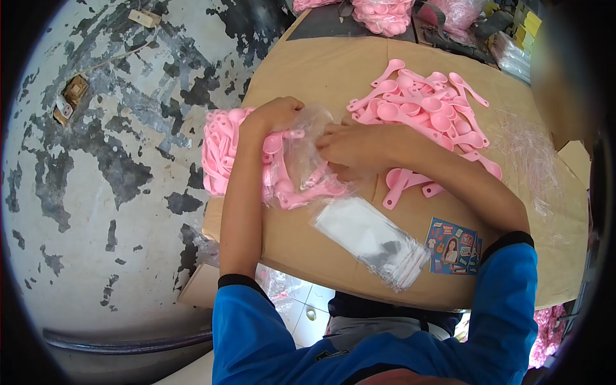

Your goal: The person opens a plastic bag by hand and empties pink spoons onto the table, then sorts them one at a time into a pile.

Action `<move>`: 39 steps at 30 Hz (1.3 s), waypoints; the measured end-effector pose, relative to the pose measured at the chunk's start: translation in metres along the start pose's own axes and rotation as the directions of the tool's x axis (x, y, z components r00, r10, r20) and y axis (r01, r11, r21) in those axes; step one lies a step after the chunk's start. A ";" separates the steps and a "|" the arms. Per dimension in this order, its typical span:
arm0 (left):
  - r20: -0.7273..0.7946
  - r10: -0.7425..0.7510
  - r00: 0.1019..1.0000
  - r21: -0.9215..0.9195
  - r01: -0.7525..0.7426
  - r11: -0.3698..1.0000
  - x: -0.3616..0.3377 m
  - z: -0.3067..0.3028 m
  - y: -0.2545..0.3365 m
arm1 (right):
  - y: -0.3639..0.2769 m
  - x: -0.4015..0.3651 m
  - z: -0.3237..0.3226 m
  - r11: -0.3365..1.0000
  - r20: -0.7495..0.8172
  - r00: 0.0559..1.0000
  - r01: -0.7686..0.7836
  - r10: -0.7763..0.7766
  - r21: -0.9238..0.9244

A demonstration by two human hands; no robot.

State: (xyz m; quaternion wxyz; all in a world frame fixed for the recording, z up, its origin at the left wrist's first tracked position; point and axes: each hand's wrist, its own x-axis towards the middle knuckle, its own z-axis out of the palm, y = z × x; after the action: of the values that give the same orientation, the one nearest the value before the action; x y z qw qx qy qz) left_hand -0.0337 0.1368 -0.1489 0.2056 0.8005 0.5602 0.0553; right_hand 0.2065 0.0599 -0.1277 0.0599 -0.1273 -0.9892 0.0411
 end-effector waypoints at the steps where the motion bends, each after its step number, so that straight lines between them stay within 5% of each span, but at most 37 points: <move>1: 0.014 -0.017 1.000 0.022 0.017 1.000 0.001 0.003 -0.005 | 0.001 0.002 0.007 0.999 0.012 0.999 0.030 -0.030 -0.033; 7: -0.005 -0.039 0.999 0.094 0.039 0.995 -0.006 -0.004 0.011 | -0.003 0.013 0.003 0.998 0.129 0.990 -0.054 0.057 -0.027; 10: 0.048 -0.042 0.998 0.105 0.037 0.994 -0.005 -0.007 0.013 | -0.009 0.012 -0.005 0.944 0.123 0.969 -0.236 0.213 0.231; 13: -0.001 0.064 0.998 0.130 -0.064 0.989 -0.005 -0.004 0.004 | -0.010 0.009 -0.034 0.935 0.099 0.969 -0.246 0.227 0.255; 16: 0.002 0.079 0.997 0.116 -0.079 0.990 -0.012 -0.008 0.011 | 0.002 -0.001 -0.048 0.949 -0.111 0.984 -0.099 0.137 0.299; 19: -0.001 0.055 0.998 0.070 -0.055 0.996 -0.017 -0.010 0.017 | 0.015 -0.017 -0.071 0.969 -0.176 0.973 -0.110 0.151 0.222; 22: -0.024 0.038 0.999 0.088 -0.036 0.995 -0.020 -0.009 0.022 | 0.006 -0.039 -0.118 0.952 -0.007 0.958 -0.282 0.285 0.120; 25: -0.059 0.069 0.996 0.145 -0.060 0.988 -0.020 -0.007 0.017 | 0.026 -0.059 -0.129 0.965 -0.053 0.968 -0.237 0.244 0.113; 29: -0.033 0.070 0.997 0.139 -0.064 0.988 -0.013 -0.006 0.011 | 0.034 -0.078 -0.139 0.885 -0.032 0.886 -0.460 0.463 0.073; 32: -0.036 0.122 0.992 0.131 -0.117 0.984 -0.005 0.000 -0.001 | 0.045 -0.083 -0.115 0.945 -0.171 0.933 -0.325 0.317 -0.021; 33: -0.048 0.146 0.988 0.136 -0.138 0.981 -0.006 0.000 -0.003 | 0.042 -0.070 -0.118 0.946 0.021 0.950 -0.314 0.313 0.079; 36: -0.144 0.246 0.959 0.083 -0.236 0.968 -0.004 0.000 -0.006 | 0.009 -0.030 -0.077 0.874 0.215 0.906 -0.412 0.364 0.259; 37: -0.162 0.180 0.970 0.060 -0.172 0.983 -0.004 -0.001 -0.001 | 0.004 -0.020 -0.057 0.856 0.224 0.924 -0.373 0.309 0.357; 39: -0.198 0.041 0.979 0.012 -0.039 0.999 -0.005 -0.008 0.016 | -0.001 0.002 -0.022 0.944 0.159 0.971 -0.217 0.181 0.250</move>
State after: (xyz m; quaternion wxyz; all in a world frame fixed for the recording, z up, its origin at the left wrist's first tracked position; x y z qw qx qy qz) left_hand -0.0236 0.1294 -0.1349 0.1444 0.8029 0.5620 0.1364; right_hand 0.2075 0.0610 -0.1055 0.0056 -0.2142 -0.9586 0.1877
